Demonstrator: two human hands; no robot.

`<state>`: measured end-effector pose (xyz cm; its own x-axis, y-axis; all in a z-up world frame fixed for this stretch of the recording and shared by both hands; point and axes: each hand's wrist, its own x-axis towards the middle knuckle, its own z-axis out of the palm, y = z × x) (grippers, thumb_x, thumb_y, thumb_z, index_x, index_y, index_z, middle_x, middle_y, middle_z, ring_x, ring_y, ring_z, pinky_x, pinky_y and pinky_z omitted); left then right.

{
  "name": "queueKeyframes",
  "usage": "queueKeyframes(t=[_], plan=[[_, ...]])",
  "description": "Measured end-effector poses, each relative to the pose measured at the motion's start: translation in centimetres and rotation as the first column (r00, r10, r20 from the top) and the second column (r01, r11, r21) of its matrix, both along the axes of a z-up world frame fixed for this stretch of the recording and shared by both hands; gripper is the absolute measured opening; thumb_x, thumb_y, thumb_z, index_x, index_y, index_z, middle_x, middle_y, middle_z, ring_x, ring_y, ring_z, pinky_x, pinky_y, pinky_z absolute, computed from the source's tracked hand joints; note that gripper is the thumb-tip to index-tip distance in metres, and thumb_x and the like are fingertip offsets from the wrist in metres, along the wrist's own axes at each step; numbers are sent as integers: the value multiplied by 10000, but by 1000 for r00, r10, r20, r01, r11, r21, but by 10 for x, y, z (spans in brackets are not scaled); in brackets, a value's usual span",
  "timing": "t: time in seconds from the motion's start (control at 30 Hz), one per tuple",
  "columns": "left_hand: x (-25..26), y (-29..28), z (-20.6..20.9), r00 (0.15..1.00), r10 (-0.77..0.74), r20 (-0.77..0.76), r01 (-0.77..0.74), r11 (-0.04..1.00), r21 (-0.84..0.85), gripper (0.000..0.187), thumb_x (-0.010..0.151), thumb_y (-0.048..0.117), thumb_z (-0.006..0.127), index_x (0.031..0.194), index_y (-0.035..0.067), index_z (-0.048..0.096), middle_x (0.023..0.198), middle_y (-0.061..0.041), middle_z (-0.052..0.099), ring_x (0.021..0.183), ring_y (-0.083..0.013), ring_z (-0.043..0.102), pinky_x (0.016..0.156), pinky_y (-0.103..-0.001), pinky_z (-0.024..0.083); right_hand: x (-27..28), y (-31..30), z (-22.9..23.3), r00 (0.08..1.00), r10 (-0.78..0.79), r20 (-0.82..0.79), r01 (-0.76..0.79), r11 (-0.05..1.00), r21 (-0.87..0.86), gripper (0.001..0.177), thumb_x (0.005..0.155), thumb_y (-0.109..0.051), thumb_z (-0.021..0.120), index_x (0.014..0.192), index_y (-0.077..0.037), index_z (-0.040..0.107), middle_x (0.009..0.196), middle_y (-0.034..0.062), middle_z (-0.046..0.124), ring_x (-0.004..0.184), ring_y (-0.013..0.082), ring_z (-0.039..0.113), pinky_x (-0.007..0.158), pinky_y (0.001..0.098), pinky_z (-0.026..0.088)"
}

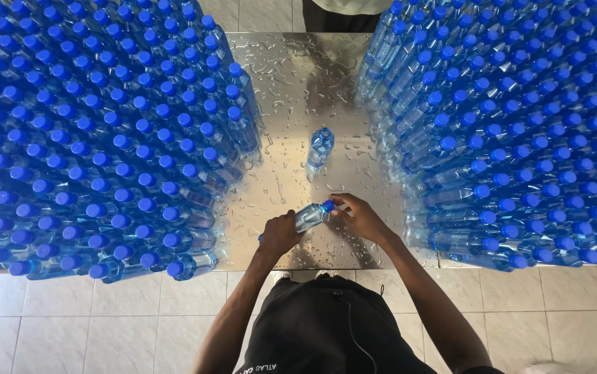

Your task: The person wraps plastic film around a stack of water bottles on a metal table. They pull the film from a roll, wrap it around the bottles, and tear it off to secure the stack.

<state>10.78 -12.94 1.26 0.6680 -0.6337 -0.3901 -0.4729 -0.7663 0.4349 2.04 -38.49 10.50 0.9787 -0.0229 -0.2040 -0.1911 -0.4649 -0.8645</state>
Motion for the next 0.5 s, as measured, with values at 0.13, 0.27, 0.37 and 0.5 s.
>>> queueKeyframes(t=[0.13,0.27,0.37,0.5], plan=[[-2,-1,22,1000,-7,5,7,999,-37,524,932,444,772,1191,7,645,1042,-254,785,1011,-461,800,866,-566,641,5,-5,9,991,133,2,-133,989,-61,428,1122,-216,645,1516,-55,603,1326,235,708,1292,396,689,1030,506,595],[-4,5,98,998,15,-63,-23,991,-128,619,912,392,833,1317,-20,611,1194,-272,759,1176,-470,756,1001,-578,595,10,-13,8,966,257,11,-250,949,-192,398,1144,-257,599,1475,-38,576,1247,226,684,1197,376,713,957,484,613],[-3,8,112,995,29,-93,-45,985,-169,701,896,461,856,1361,9,589,1260,-245,732,1251,-437,715,1064,-561,557,5,-6,17,938,339,-68,-340,867,-365,360,1186,-258,463,1495,-77,497,1166,205,668,993,326,756,824,461,651],[-2,16,119,969,5,-245,-50,983,-177,753,869,490,863,1421,75,562,1266,-234,718,1232,-441,714,1050,-590,555,2,4,28,890,454,41,-355,746,-564,229,1181,-252,387,1259,-73,508,987,123,574,796,358,714,623,491,602]])
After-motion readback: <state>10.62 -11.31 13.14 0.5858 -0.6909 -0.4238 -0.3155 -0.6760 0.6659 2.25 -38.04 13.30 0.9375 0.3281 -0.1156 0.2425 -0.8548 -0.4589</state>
